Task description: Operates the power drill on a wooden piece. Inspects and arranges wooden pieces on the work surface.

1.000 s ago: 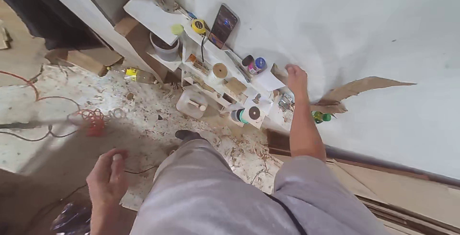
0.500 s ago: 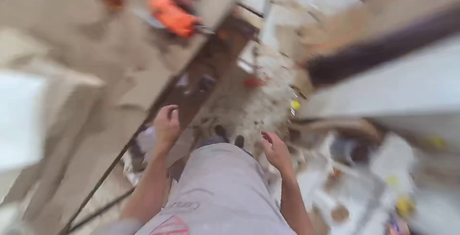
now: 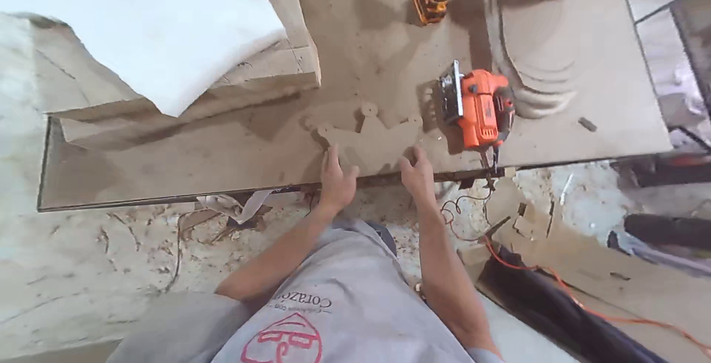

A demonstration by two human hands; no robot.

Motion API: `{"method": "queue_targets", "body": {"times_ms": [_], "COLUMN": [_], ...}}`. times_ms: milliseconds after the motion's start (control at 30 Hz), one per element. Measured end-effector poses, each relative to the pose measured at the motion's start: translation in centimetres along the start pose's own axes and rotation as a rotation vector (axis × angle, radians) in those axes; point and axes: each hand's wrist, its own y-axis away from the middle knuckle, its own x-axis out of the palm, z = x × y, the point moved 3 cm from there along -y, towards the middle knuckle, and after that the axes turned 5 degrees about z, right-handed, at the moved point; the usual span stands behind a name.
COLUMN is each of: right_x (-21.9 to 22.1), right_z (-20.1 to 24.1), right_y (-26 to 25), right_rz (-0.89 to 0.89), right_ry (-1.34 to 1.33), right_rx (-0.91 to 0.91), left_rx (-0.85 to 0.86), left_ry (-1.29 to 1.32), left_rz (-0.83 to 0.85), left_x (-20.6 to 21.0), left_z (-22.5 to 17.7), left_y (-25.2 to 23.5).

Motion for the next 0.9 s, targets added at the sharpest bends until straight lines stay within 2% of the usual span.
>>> {"method": "queue_targets", "body": {"times_ms": [133,300,367,467,533,600,667,733,833,900], "right_x": [-0.7,-3.2,-4.2,-5.1,-5.9,-6.7,-7.3,-6.9,-5.1,-3.4], "right_z": [1.0,1.7,2.2,2.5,3.5,5.0,7.4,9.7,11.5,11.0], "right_y": [-0.7,0.5,0.4,-1.5,-3.0,-3.6,-3.5,-1.5,2.9,4.7], "right_rz": [0.051,0.069,0.045,0.001,0.07,0.185,0.308,0.434,0.741,0.94], "right_ry": [-0.114,-0.235,-0.423,-0.809,-0.927,-0.991,-0.945,-0.796,-0.535,-0.295], "right_rx": [0.07,-0.091,-0.166,-0.175,-0.191,-0.254,-0.402,-0.641,-0.994,-1.126], "left_rx": [0.013,0.005,0.013,0.049,0.059,0.023,-0.005,-0.059,-0.106,-0.163], "left_ry": [0.136,0.298,0.369,0.454,0.508,0.669,0.846,0.876,0.785,0.862], "left_rz": [-0.059,-0.135,-0.221,-0.398,-0.494,-0.526,-0.523,-0.506,-0.75,-0.896], "left_x": [0.9,1.4,1.5,2.0,1.7,0.3,-2.1,-4.2,-5.9,-6.0], "left_z": [-1.4,-2.8,-3.7,-5.3,-6.3,-7.0,-7.6,-7.2,-3.9,-0.4], "left_y": [-0.8,-1.8,-2.0,-2.1,-1.9,-1.1,-0.2,1.7,5.0,7.8]}}
